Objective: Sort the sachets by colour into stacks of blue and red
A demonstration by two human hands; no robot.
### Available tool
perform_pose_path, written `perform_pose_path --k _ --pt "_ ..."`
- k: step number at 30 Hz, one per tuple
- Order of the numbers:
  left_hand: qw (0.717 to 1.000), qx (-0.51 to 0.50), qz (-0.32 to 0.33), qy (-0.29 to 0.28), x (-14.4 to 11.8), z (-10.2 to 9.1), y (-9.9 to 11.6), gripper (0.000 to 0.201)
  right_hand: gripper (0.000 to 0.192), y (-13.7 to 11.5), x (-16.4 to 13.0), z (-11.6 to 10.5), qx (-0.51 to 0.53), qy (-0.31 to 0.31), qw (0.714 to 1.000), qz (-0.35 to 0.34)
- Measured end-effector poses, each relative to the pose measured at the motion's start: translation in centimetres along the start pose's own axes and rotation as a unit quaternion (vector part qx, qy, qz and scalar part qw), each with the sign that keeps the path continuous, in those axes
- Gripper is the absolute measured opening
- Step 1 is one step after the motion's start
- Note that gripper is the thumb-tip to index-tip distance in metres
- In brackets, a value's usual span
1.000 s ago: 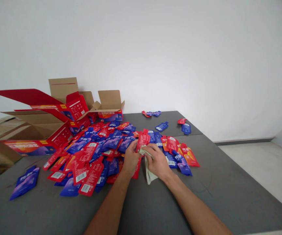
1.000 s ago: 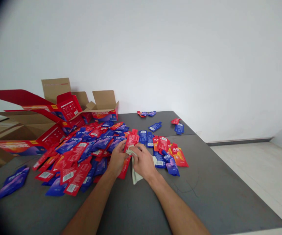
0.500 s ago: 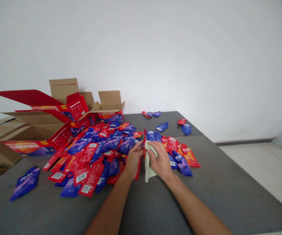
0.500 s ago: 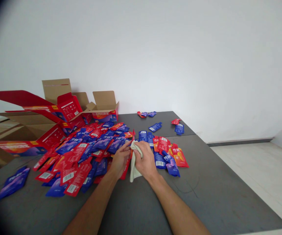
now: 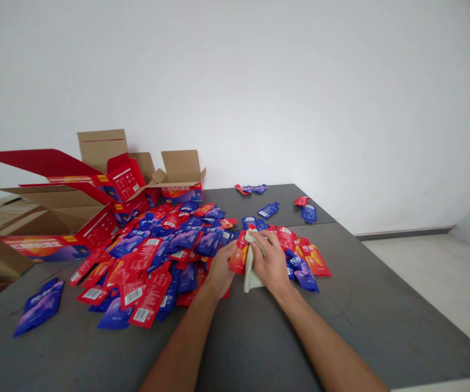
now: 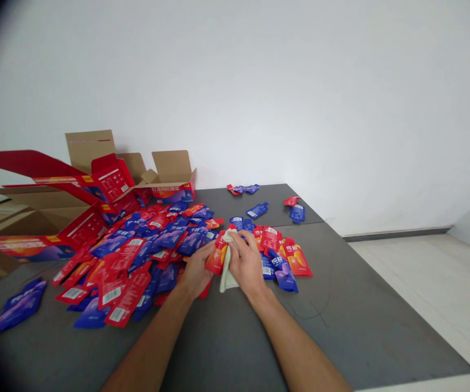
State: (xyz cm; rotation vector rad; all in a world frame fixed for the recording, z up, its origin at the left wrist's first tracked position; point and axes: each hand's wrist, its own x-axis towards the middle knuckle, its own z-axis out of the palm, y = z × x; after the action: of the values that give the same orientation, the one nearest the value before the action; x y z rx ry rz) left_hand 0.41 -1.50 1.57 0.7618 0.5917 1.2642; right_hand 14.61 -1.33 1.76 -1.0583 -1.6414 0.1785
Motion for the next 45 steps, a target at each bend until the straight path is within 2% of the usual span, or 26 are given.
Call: perform_pose_path --k 3,6,9,14,18,20,21,24,28,30,32,35,37,40,45 --pt "1.0 0.024 -0.008 -0.003 -0.2 0.3 0.0 0.035 0.032 0.1 0.2 -0.3 -0.018 0.006 1.0 0.006" --pt "0.999 0.035 0.01 0.01 -0.1 0.4 0.1 0.04 0.032 0.2 -0.3 0.2 -0.006 -0.02 1.0 -0.014" --pt "0.997 0.045 0.038 0.044 0.2 0.1 0.3 0.046 0.034 -0.1 -0.9 0.9 0.023 -0.066 0.997 -0.034" --pt "0.988 0.062 0.085 0.112 0.8 -1.1 0.6 0.052 0.035 -1.0 -1.3 1.0 0.044 -0.18 0.98 -0.069" --pt "0.969 0.168 0.132 0.123 0.7 -1.2 1.4 0.047 0.034 -0.8 -1.3 1.0 0.032 -0.206 0.976 -0.058" --pt "0.936 0.265 0.186 0.137 0.5 -1.1 2.0 0.043 0.036 -0.1 -1.2 1.2 0.015 -0.189 0.981 -0.035" --pt "0.91 0.318 0.217 0.152 0.4 -1.1 2.3 0.042 0.038 0.4 -1.2 1.2 0.003 -0.178 0.984 -0.022" --pt "0.804 0.484 0.279 0.204 0.1 -1.7 3.0 0.042 0.04 1.8 -0.7 1.1 -0.048 -0.141 0.989 0.022" --pt "0.663 0.652 0.254 0.268 0.5 -3.4 3.2 0.042 0.034 3.0 -0.2 0.8 -0.109 -0.114 0.986 0.061" --pt "0.614 0.699 0.226 0.29 0.6 -4.2 3.1 0.041 0.033 3.3 -0.1 0.7 -0.126 -0.111 0.983 0.069" --pt "0.579 0.731 0.204 0.299 0.7 -4.5 2.9 0.04 0.032 3.4 -0.1 0.7 -0.134 -0.11 0.982 0.071" --pt "0.543 0.755 0.202 0.305 0.7 -4.1 2.4 0.038 0.029 3.7 -0.3 0.8 -0.135 -0.099 0.984 0.064" --pt "0.534 0.759 0.222 0.298 0.8 -3.2 2.0 0.036 0.026 3.9 -0.3 0.7 -0.132 -0.087 0.985 0.063" --pt "0.541 0.765 0.241 0.251 1.4 -1.3 1.0 0.031 0.024 4.3 -0.1 0.4 -0.136 -0.07 0.985 0.078" --pt "0.576 0.785 0.192 0.123 4.8 2.1 -1.1 0.033 0.023 5.4 0.4 -0.1 -0.139 -0.027 0.986 0.093"
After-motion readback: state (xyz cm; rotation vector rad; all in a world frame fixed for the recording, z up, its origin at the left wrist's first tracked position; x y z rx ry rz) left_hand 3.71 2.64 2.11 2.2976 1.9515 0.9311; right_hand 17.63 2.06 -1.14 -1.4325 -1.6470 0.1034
